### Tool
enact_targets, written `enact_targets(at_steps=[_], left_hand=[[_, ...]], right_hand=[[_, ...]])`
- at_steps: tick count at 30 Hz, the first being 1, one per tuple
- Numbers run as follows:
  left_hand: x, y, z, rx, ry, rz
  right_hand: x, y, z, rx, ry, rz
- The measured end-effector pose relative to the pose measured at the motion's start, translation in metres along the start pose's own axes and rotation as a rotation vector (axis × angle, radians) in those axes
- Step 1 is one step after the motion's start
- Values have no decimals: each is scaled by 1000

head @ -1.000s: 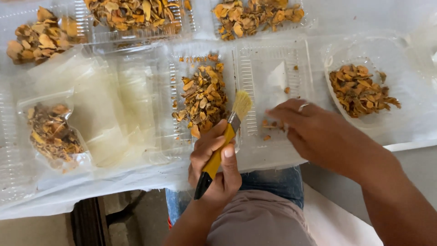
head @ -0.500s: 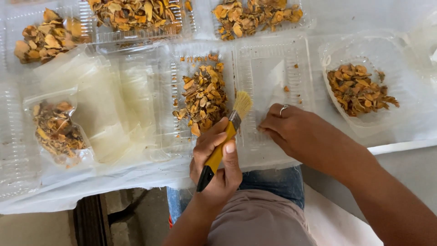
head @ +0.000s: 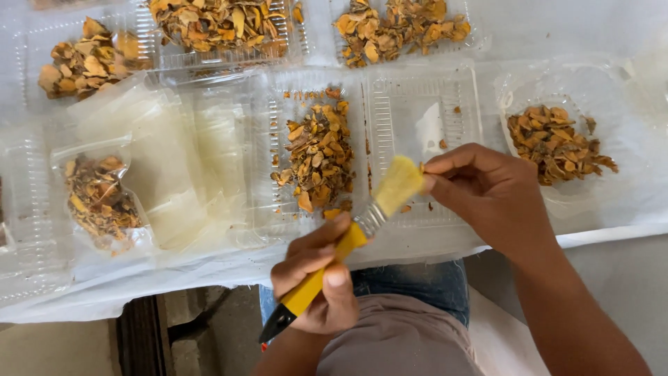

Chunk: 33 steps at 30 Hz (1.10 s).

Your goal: The person sits on the floor with a tray of dried mushroom pieces on their lap. They use a yellow brush to sweep the pieces into a pile and then pick them up by hand to transfer them into a clear plastic bag.

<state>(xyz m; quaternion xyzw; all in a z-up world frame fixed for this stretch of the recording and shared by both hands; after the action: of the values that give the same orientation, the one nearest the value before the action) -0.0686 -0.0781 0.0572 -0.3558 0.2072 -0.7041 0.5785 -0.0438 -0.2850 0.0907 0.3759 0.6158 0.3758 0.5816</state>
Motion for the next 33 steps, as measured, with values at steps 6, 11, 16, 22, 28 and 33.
enact_targets(at_steps=[6,11,16,22,28,33], left_hand=[[-3,1,6,-171,241,132],[15,5,-6,22,6,5],[1,-14,14,-172,249,192],[-2,-7,12,-185,365,220],[-14,-4,12,-112,263,288],[-16,3,12,-126,257,314]], right_hand=[[1,-24,-4,99,-3,388],[5,-28,-8,136,-42,405],[8,-32,-5,146,-19,385],[5,-31,-4,26,-143,504],[-64,-35,-39,-52,-357,-28],[-81,-32,-55,-127,-320,-914]])
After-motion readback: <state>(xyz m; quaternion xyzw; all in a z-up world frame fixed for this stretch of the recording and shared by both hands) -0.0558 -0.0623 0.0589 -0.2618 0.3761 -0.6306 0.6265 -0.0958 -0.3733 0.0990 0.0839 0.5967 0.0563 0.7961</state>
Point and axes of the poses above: each hand's wrist, its own z-axis towards the middle knuckle, its own x-axis out of the palm, y = z × x, the point moved 2 cm from there along z, towards the middle knuckle, and after that the axes turned 10 degrees about y, right-handed, at the moved point
